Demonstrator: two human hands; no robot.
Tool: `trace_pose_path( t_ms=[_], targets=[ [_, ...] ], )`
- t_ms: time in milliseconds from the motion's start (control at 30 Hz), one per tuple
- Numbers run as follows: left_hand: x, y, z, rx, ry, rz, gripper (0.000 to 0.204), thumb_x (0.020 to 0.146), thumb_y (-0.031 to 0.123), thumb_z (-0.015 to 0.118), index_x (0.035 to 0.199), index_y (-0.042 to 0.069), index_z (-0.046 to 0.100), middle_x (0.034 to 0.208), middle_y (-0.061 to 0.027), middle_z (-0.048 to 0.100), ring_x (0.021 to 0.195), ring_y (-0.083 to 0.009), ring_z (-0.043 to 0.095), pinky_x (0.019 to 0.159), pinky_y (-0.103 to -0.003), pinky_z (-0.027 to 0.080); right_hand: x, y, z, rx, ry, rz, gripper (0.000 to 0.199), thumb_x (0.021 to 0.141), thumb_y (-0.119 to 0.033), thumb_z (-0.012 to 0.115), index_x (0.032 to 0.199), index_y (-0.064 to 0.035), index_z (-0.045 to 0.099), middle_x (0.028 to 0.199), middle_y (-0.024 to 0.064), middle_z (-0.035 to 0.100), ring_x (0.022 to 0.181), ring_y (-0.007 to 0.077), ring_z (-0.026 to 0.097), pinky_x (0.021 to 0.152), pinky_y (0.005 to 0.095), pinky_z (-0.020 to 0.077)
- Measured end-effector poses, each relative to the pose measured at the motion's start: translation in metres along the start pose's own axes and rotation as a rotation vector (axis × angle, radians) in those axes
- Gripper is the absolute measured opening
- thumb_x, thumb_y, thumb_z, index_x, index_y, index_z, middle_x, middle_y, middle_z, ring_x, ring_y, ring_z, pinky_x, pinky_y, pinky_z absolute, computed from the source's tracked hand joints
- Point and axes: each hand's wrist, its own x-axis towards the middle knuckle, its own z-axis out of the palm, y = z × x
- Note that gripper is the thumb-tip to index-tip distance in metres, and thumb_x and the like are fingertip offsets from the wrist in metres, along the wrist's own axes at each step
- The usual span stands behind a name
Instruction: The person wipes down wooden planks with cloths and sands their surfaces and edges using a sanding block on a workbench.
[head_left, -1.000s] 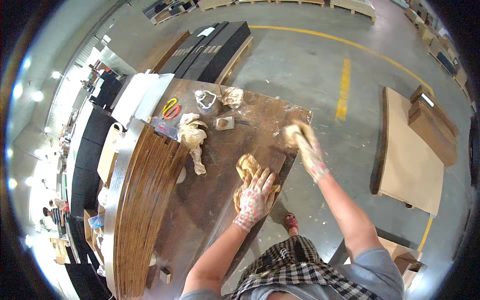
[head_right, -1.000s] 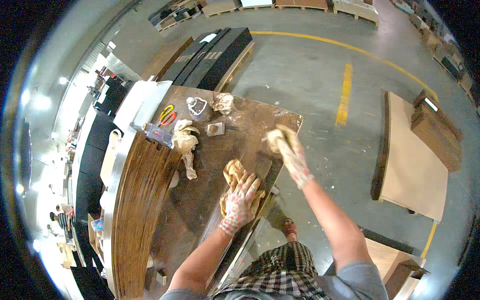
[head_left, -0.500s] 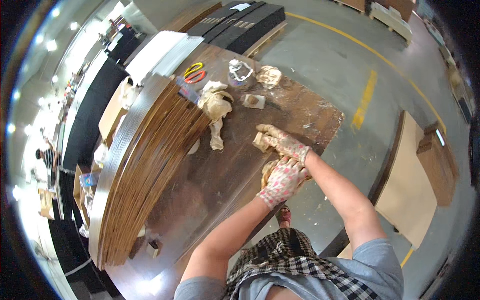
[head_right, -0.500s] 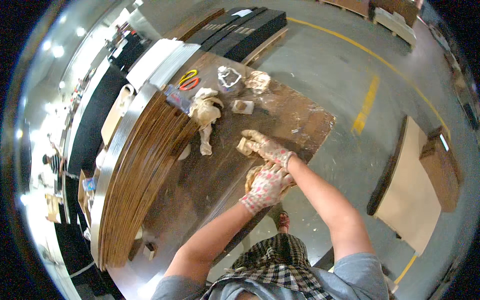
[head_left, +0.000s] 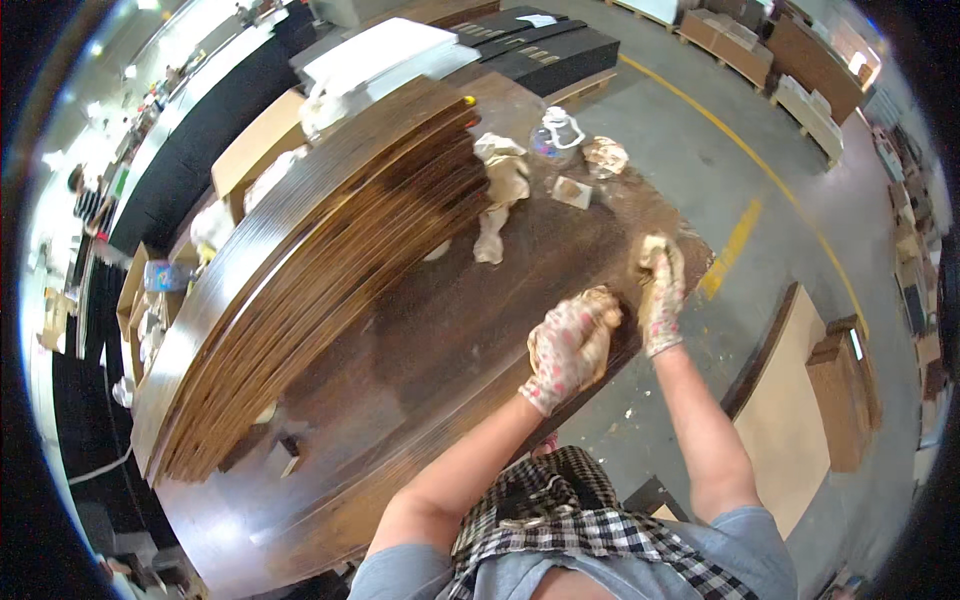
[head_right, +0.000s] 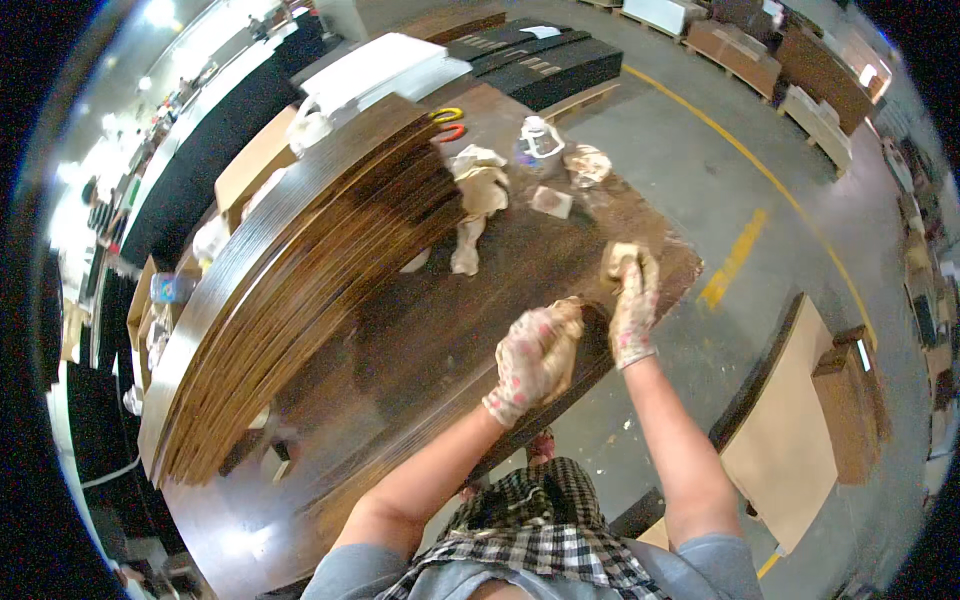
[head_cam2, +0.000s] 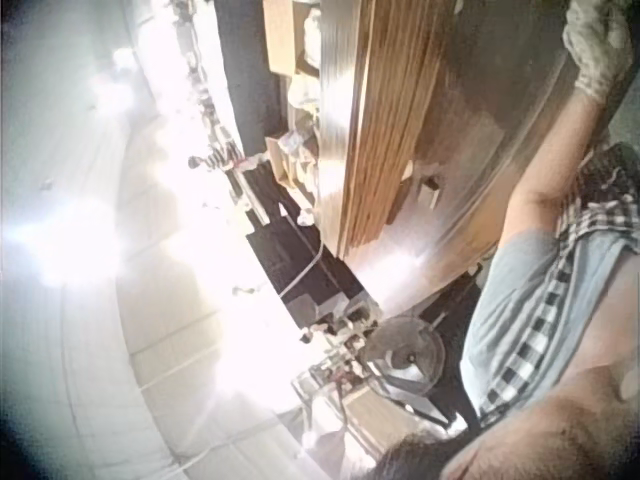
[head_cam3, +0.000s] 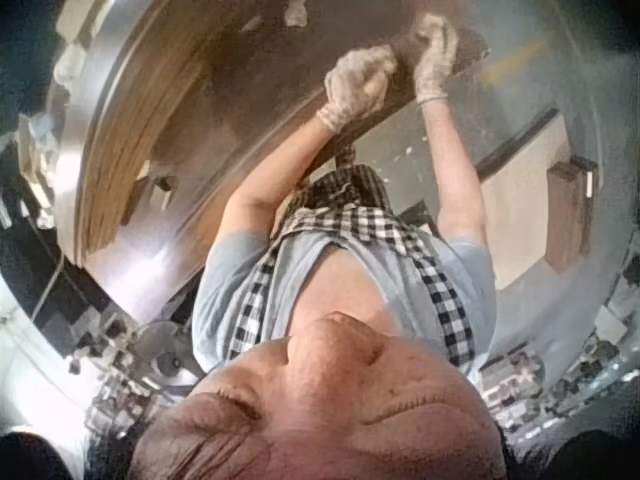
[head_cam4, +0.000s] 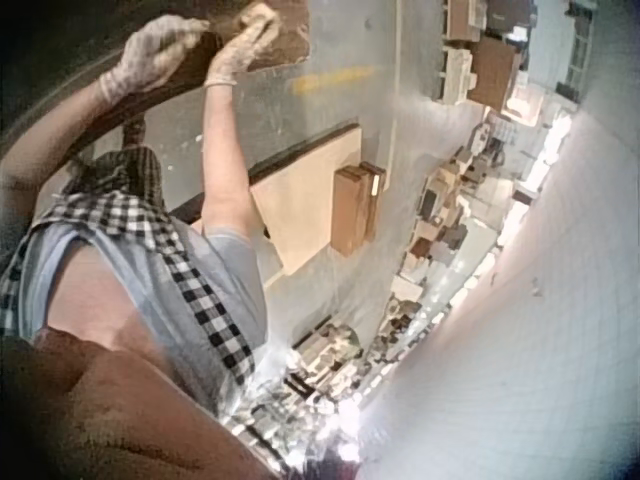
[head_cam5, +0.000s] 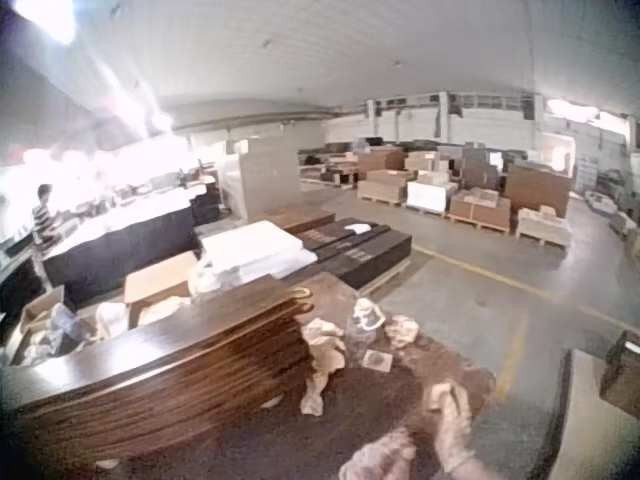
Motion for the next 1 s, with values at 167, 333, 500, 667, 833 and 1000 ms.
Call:
trace_pose_path(
  t_ms=[167,333,500,667,833,1000],
  targets=[
    [-0.099,-0.008,-0.029,0.399,-0.274,0.031,0.051,0.083,0.017,0.061,0.130,0.003,0.049,0.135,-0.0159,0.050,0.128,-0.0332,0.044,0.107,-0.046,0.035,-0.059,0.040,0.036,-0.540,-0.106,-0.360,0.044,0.100,-0.027,0.046,0.134,0.0009,0.043,0.135,0.0163,0.047,0.124,0.0264,0.046,0.106,0.0378,0.0357],
    [-0.197,0.010,-0.142,0.500,-0.177,-0.233,0.051,0.083,0.018,0.059,0.130,0.003,0.049,0.137,-0.0167,0.047,0.133,-0.0356,0.039,0.108,-0.049,0.033,-0.052,0.026,0.041,-0.674,-0.084,-0.270,0.050,0.101,-0.035,0.045,0.136,-0.0001,0.042,0.134,0.0150,0.049,0.123,0.0245,0.047,0.107,0.0367,0.0352],
    [-0.326,0.008,-0.260,0.816,0.224,-0.512,0.050,0.078,0.011,0.063,0.127,0.003,0.054,0.131,-0.0191,0.054,0.123,-0.0354,0.051,0.104,-0.046,0.039,-0.029,0.036,0.021,-0.830,0.023,-0.330,0.049,0.101,-0.029,0.042,0.139,0.0025,0.039,0.133,0.0169,0.050,0.119,0.0256,0.051,0.105,0.0365,0.0373],
    [-0.474,0.002,-0.389,1.202,0.708,-0.923,0.039,0.082,0.016,0.064,0.119,0.002,0.060,0.118,-0.0183,0.062,0.114,-0.0342,0.056,0.102,-0.044,0.040,0.010,0.057,0.007,-0.878,-0.012,-0.390,0.055,0.100,-0.034,0.043,0.140,0.0037,0.038,0.139,0.0200,0.045,0.128,0.0313,0.045,0.108,0.0376,0.0341],
    [-0.522,0.011,-0.467,1.051,0.825,-1.203,0.030,0.087,0.010,0.057,0.115,0.000,0.062,0.109,-0.0194,0.065,0.101,-0.0329,0.062,0.088,-0.038,0.049,0.012,0.068,0.008,-0.986,-0.070,-0.467,0.055,0.100,-0.032,0.043,0.141,0.0040,0.036,0.142,0.0204,0.043,0.130,0.0316,0.043,0.108,0.0379,0.0335],
    [-0.512,0.021,-0.432,1.178,0.774,-1.237,0.026,0.088,0.015,0.058,0.112,0.006,0.064,0.105,-0.0151,0.064,0.098,-0.0333,0.061,0.089,-0.040,0.048,0.029,0.071,-0.014,-0.852,-0.063,-0.443,0.057,0.101,-0.032,0.044,0.142,0.0059,0.032,0.142,0.0204,0.041,0.130,0.0292,0.042,0.109,0.0359,0.0323]
  ],
)
